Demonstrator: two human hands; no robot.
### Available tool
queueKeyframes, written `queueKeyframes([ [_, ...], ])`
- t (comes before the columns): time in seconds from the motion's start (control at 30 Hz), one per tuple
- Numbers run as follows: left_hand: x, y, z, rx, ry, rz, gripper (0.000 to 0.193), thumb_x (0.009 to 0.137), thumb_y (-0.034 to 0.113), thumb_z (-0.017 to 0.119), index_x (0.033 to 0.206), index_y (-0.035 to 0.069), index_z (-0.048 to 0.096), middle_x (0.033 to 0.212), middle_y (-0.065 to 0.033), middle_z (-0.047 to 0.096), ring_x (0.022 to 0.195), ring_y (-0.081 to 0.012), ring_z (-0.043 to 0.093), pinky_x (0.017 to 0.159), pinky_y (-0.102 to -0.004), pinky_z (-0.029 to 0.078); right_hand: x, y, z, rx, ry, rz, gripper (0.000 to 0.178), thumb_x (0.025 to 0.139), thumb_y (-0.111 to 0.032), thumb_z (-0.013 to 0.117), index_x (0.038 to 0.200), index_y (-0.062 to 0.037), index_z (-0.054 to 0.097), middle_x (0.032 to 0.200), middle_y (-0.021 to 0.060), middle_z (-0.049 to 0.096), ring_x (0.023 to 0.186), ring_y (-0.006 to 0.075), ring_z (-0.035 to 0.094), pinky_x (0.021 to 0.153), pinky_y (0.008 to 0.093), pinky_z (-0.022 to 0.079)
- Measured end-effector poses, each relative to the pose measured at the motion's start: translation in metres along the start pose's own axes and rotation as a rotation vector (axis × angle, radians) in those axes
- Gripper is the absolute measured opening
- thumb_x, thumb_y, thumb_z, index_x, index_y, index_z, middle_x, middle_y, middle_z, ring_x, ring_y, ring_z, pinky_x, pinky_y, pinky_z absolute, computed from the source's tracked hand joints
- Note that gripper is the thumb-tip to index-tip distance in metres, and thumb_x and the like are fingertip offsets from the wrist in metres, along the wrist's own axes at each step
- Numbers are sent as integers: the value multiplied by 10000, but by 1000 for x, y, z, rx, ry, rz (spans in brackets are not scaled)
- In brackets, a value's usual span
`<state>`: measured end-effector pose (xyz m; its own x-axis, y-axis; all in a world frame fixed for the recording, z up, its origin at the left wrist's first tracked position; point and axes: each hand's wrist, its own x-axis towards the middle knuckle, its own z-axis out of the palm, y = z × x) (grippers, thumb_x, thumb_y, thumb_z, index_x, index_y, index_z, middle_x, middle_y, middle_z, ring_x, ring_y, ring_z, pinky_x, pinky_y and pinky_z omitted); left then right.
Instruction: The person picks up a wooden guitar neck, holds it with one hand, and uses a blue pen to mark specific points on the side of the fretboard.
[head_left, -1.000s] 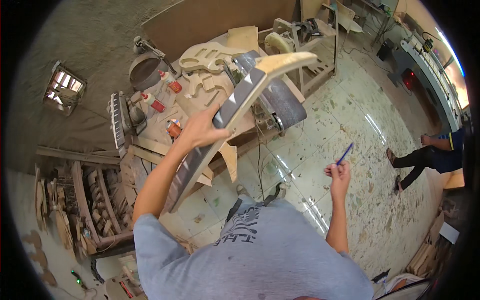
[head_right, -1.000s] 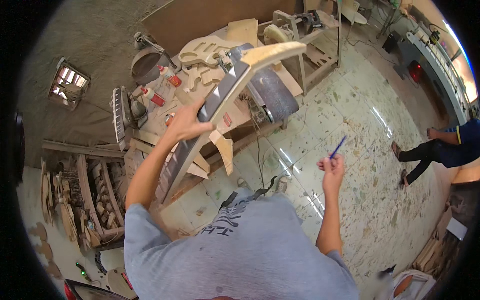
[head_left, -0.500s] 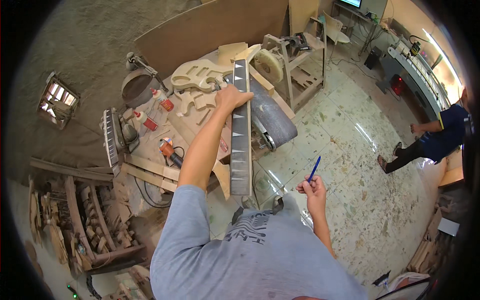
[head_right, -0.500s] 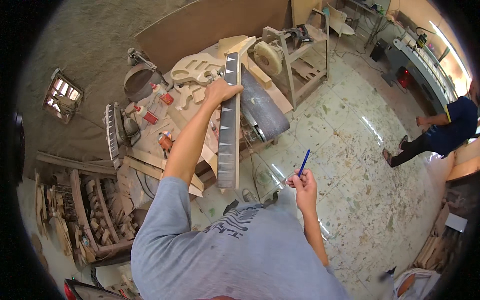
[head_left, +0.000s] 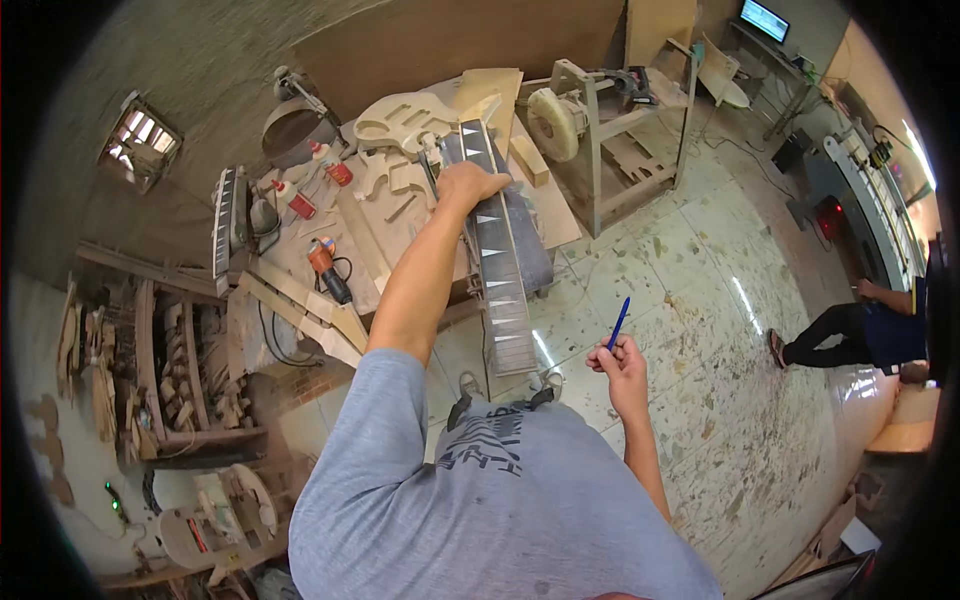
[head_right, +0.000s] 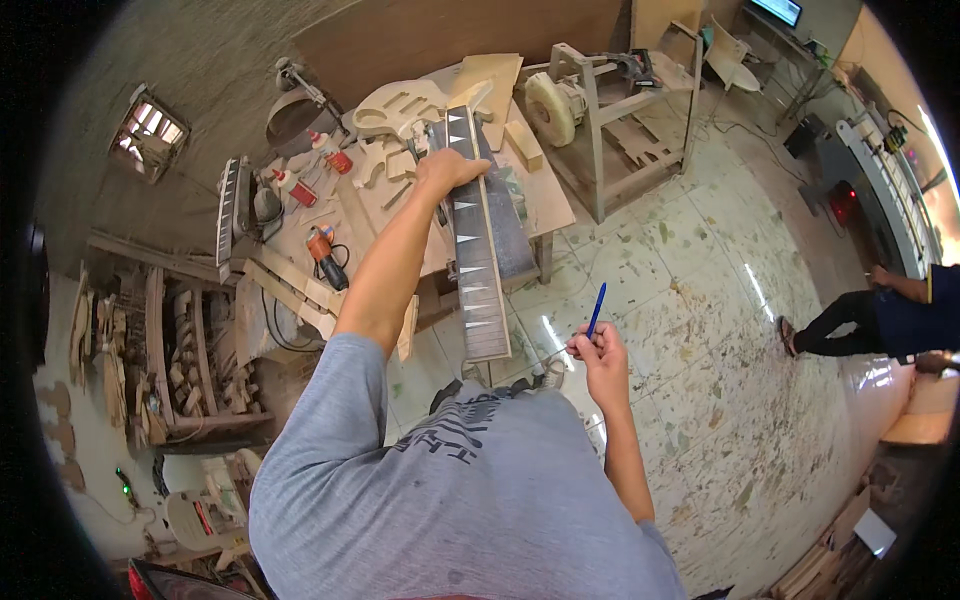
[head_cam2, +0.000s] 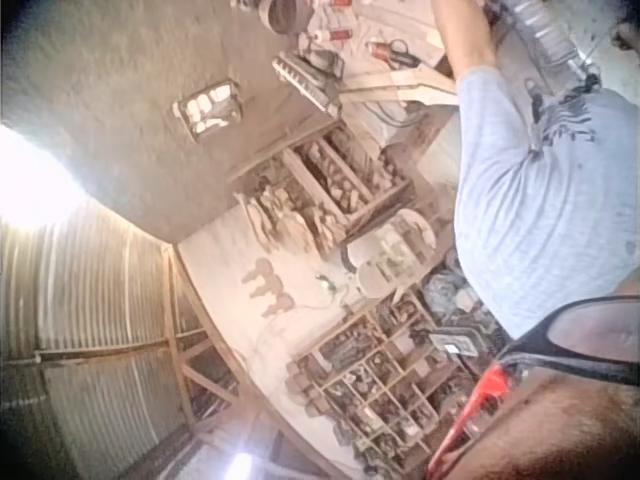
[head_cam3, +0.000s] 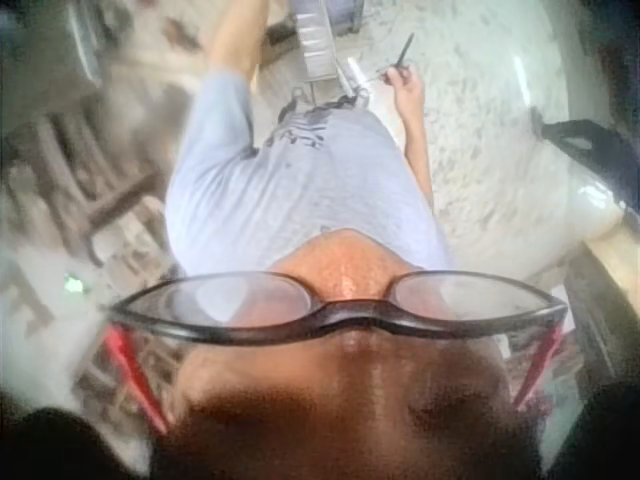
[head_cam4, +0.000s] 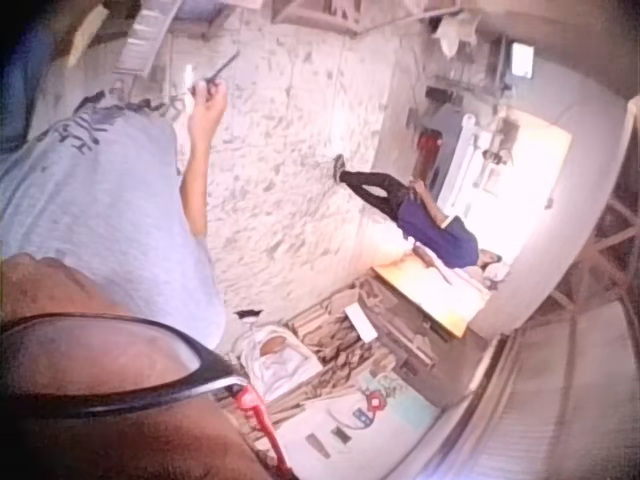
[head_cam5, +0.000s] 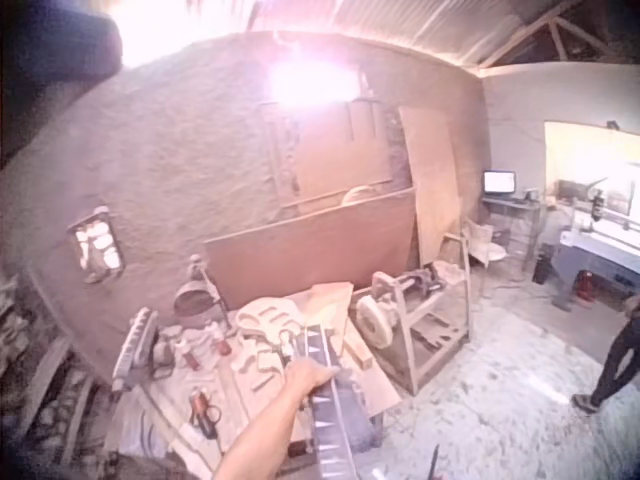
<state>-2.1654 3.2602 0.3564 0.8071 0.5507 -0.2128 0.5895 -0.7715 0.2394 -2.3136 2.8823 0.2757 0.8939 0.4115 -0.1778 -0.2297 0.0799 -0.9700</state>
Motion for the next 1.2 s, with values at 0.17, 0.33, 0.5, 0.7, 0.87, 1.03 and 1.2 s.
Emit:
queueKeyframes([
  [0.17,-5,14,19,-11,53,-32,732,660,601,619,1021,-31,695,1097,-236,657,1060,-332,632,905,-394,484,12,-9,-16,-5,-61,-9,143,944,-73,537,1047,22,514,885,97,634,824,142,627,763,284,518],
  [0.33,5,7,25,-7,-19,-16,790,693,667,559,1023,-39,689,1075,-253,655,1035,-345,639,889,-409,485,18,-13,-3,-10,-94,49,120,940,-44,498,1040,21,513,847,81,611,815,135,605,767,273,500],
  [0.5,3,2,16,43,134,-15,912,714,766,487,972,-89,674,975,-269,671,959,-319,665,854,-405,490,13,-4,12,-100,-11,67,82,910,-52,510,952,7,548,728,5,506,664,78,450,616,219,379],
  [0.7,11,-44,-5,-176,416,681,404,840,270,564,1201,98,621,1307,-139,557,1205,-341,525,990,-402,428,-9,-30,51,-230,162,59,219,799,-129,712,954,-14,607,671,-38,438,644,70,409,556,218,327],
  [0.87,50,-60,4,-131,243,1040,446,794,23,476,1203,123,624,1351,-123,527,1261,-323,477,1060,-394,380,-28,-48,89,-620,324,-200,492,658,-241,853,1046,-36,632,758,15,487,634,111,434,538,253,354],
  [1.03,54,-63,5,-138,264,1108,468,767,17,490,1197,137,629,1315,-111,559,1216,-315,510,1039,-394,397,-43,-40,117,-799,479,-252,612,596,-282,883,1095,-50,616,922,66,541,728,160,524,560,278,414],
  [1.2,55,-59,-5,-92,242,1123,449,729,37,515,1145,138,647,1260,-88,590,1166,-300,541,992,-395,435,-46,-25,140,-805,661,-207,602,615,-247,862,1118,-47,598,956,79,542,818,181,566,584,292,452],
])
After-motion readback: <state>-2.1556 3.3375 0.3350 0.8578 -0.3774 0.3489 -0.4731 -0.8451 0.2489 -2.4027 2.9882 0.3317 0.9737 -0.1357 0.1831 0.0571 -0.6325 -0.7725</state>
